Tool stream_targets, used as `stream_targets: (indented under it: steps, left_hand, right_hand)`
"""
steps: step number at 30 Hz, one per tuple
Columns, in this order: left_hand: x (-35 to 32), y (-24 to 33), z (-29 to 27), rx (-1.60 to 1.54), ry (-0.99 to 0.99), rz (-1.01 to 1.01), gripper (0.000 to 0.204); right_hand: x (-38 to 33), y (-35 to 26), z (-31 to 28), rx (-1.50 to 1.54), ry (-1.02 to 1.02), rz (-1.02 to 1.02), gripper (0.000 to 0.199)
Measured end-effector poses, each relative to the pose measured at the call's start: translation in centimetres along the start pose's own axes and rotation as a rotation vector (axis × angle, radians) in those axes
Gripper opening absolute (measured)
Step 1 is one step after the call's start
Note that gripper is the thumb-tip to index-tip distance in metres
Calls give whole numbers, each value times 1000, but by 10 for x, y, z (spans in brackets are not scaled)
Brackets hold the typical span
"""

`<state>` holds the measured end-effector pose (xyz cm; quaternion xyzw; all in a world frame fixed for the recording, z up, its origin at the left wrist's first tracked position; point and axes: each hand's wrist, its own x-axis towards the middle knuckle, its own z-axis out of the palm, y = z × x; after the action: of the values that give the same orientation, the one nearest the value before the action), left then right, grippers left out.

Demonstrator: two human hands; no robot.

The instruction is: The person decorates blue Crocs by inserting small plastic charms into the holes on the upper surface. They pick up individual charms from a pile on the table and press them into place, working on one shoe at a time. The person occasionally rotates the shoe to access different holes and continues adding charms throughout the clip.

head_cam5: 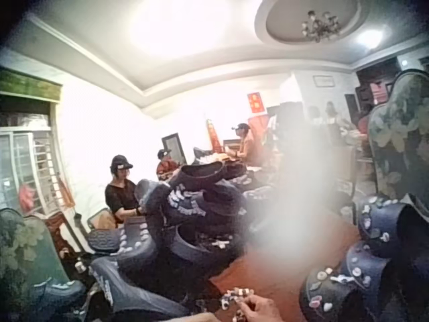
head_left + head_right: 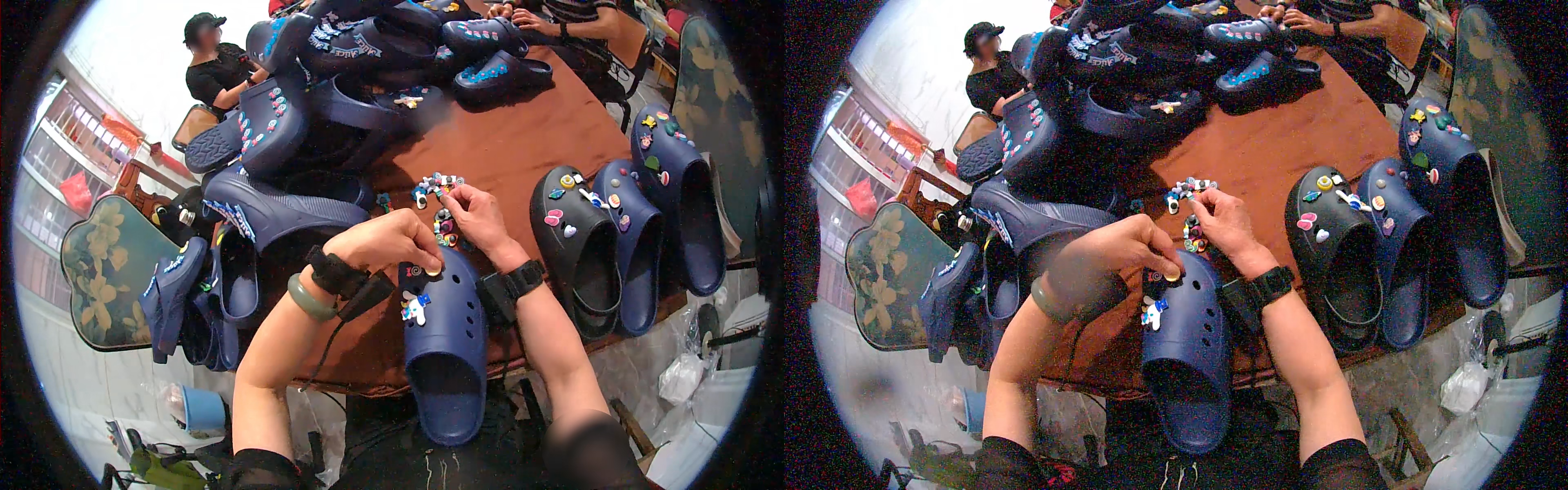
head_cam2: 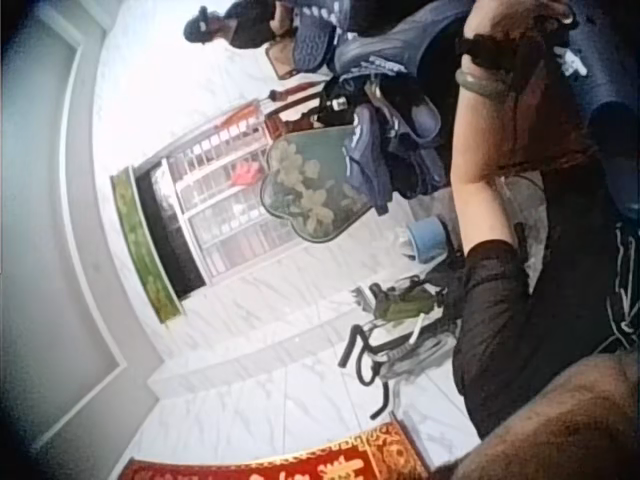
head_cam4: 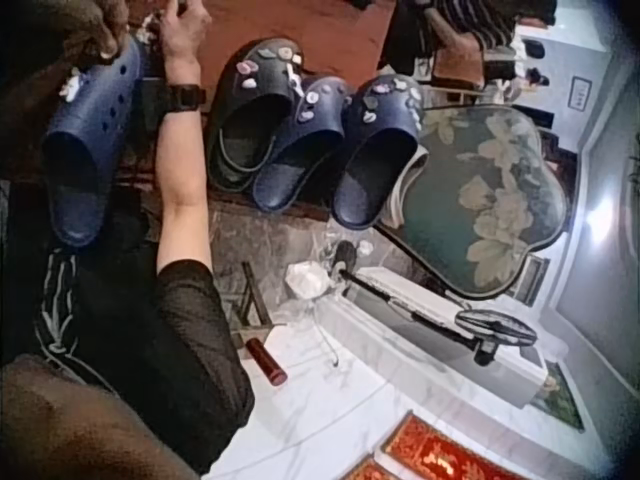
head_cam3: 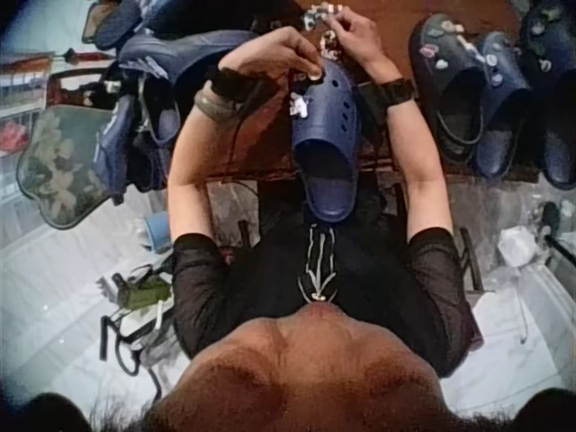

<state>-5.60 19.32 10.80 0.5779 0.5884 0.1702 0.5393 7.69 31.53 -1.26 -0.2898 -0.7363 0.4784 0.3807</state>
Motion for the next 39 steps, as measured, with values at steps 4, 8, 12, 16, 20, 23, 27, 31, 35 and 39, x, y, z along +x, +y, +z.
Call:
stream_targets:
  steps: [4, 8, 12, 16, 20, 23, 27, 31, 35, 39]
  left_hand:
    - [8, -8, 4, 44, 65, -20, 15]
    - [11, -18, 3, 52, 118, -19, 15]
    - [9, -17, 7, 306, 182, 99, 26]
    - [6, -27, 12, 502, 253, 164, 43]
    - [4, -26, 12, 435, 161, 41, 52]
    - [7, -29, 16, 467, 162, 25, 52]
    - [16, -44, 17, 699, 145, 104, 50]
    - [11, -11, 8, 402, 35, -80, 52]
    - [16, -42, 8, 512, 93, 102, 56]
    - [12, -13, -1, 220, 8, -84, 44]
  right_hand:
    - [1, 7, 2, 13, 5, -15, 19]
    - [-1, 4, 2, 13, -15, -23, 17]
    - [0, 8, 2, -44, -26, -45, 16]
    - [-1, 4, 1, -19, -56, -25, 17]
    - [-2, -1, -2, -31, -55, -16, 17]
    - [-2, 3, -1, -64, -54, -45, 17]
    - [-1, 5, 2, -55, -60, -62, 17]
    - [-1, 7, -1, -44, -76, -27, 17]
    - [-1, 5, 2, -73, -85, -43, 18]
    - [-1, -2, -5, -100, -48, -23, 19]
